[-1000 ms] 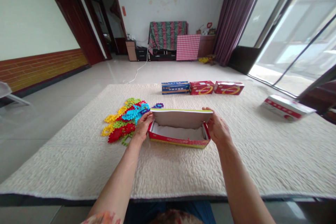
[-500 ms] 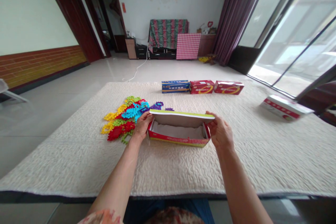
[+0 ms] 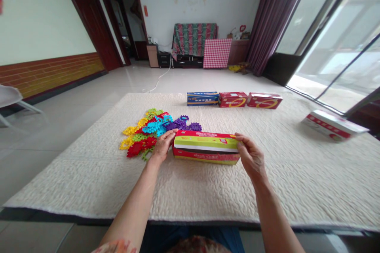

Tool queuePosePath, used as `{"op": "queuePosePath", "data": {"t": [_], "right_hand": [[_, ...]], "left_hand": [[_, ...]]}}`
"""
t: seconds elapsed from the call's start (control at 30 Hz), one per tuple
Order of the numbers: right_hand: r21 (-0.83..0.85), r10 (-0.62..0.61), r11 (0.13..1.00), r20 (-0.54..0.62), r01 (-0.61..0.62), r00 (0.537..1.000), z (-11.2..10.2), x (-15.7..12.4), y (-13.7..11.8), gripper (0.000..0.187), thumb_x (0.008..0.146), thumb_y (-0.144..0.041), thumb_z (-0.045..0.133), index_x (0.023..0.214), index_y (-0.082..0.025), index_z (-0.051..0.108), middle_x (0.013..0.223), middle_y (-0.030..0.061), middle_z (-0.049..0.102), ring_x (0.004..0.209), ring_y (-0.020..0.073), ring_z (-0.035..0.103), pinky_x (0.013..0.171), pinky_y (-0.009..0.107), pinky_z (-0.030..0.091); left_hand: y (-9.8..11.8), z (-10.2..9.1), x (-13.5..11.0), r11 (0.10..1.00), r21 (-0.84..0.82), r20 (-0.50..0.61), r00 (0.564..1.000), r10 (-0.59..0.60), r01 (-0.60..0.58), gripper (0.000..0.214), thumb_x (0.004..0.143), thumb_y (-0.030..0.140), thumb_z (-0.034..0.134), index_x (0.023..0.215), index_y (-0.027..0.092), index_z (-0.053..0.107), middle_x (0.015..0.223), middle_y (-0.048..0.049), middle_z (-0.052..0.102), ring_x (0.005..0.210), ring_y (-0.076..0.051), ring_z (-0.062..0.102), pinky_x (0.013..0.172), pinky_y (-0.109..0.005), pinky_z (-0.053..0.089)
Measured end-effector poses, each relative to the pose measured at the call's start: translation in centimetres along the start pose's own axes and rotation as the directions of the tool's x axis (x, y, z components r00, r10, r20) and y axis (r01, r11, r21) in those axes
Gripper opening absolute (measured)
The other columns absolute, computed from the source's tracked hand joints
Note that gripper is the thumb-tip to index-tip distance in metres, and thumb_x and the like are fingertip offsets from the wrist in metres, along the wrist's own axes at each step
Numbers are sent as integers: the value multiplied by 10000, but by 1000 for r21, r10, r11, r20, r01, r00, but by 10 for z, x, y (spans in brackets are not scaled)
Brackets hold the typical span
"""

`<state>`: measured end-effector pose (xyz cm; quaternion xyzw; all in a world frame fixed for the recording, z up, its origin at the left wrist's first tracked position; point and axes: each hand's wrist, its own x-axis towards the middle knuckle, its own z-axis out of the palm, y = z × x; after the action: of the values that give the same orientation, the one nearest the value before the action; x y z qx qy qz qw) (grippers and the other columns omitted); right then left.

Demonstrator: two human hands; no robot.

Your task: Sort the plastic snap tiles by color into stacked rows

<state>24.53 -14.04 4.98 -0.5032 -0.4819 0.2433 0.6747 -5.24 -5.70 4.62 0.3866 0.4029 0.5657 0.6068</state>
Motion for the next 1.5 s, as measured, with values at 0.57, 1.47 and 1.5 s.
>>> {"op": "queuePosePath", "data": {"t": [0.57, 1.47, 1.5], "right_hand": [[-41, -87, 995, 9, 87, 996, -1, -2, 8, 165, 821, -370, 642, 936, -259, 682, 1195, 75, 647, 1120, 250, 588, 981, 448, 469], [-128, -188, 964, 301, 235, 935, -17, 5, 7, 212, 842, -215, 548, 1035, -254, 628, 1251, 84, 602, 1190, 221, 561, 964, 384, 486], [-131, -190, 962, 315, 241, 930, -18, 6, 7, 227, 835, -199, 540, 1038, -255, 625, 1248, 81, 604, 1192, 218, 560, 973, 385, 481]], "left_hand": [[16, -15, -23, 945, 243, 331, 935, 131, -218, 353, 697, 273, 764, 1047, 251, 734, 1502, -56, 437, 1428, -308, 322, 1126, -402, 339], [12, -22, -18, 876, 390, 365, 921, 136, -284, 475, 771, 348, 682, 1232, 242, 646, 1556, -61, 357, 1438, -321, 296, 1178, -439, 259], [13, -22, -17, 876, 392, 364, 922, 135, -282, 482, 769, 353, 685, 1236, 243, 644, 1555, -61, 358, 1438, -321, 298, 1179, -439, 260]]}}
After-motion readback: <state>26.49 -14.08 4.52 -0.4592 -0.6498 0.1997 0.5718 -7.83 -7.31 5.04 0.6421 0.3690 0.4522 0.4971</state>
